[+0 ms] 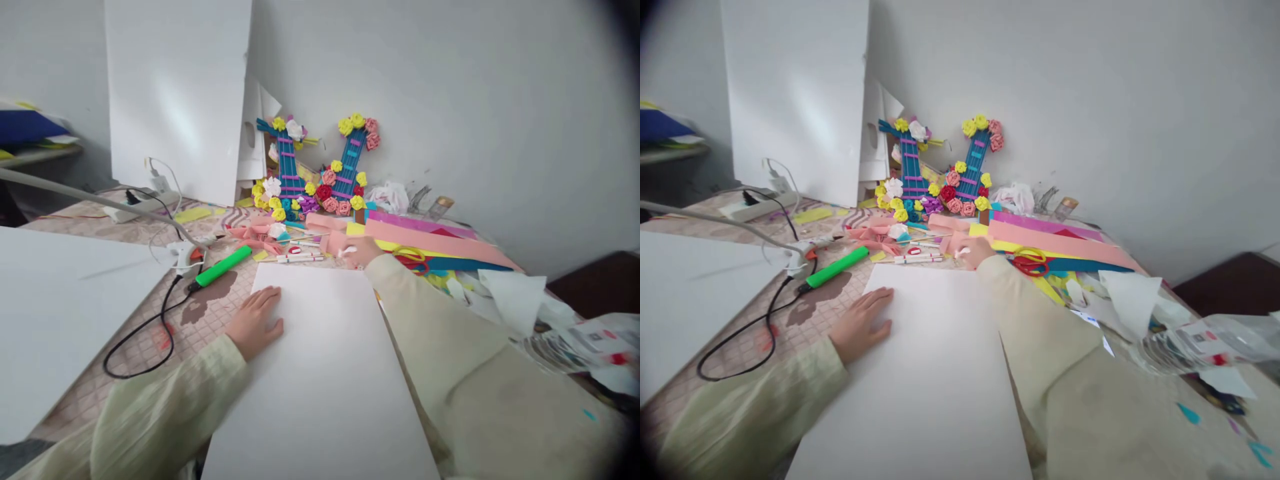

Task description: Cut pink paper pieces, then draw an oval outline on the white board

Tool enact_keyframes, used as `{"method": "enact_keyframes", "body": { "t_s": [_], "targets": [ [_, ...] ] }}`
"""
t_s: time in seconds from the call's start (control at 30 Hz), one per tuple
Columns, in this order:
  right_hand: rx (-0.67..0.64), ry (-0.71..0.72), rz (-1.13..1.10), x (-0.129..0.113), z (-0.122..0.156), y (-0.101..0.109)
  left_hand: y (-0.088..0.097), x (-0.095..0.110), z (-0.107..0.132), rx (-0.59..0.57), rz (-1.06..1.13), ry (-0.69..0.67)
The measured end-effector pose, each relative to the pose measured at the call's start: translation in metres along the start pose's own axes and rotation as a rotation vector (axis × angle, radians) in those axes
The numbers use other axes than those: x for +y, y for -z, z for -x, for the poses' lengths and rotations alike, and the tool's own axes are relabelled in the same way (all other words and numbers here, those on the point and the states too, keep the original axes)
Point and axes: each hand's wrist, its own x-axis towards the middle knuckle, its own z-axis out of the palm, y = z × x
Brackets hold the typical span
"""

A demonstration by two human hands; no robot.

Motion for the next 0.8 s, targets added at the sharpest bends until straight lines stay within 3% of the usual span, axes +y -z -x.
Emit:
{"method": "enact_keyframes", "body": {
  "t_s": [0.13,0.27,0.4,0.53,0.67,0.8],
  "targets": [
    [0.083,-0.169,0.129,0.044,0.025,0.016,0.002,-0.001,0.0,-0.003,0.004,-0.012],
    [0.171,-0.335,0.236,0.062,0.048,0.013,0.003,-0.002,0.001,-0.014,0.012,-0.026],
    [0.21,-0.377,0.232,0.057,0.069,0.013,0.002,-0.004,0.001,-0.013,0.016,-0.034],
    [0.164,-0.312,0.099,0.043,0.116,0.008,0.008,-0.003,0.002,-0.008,0.016,-0.051],
    [0.149,-0.236,-0.049,0.029,0.175,-0.017,0.03,-0.004,-0.005,-0.017,0.0,-0.042],
    [0.161,-0.18,-0.213,0.019,0.201,-0.041,0.049,-0.013,-0.037,-0.043,-0.042,-0.028]
  ]
}}
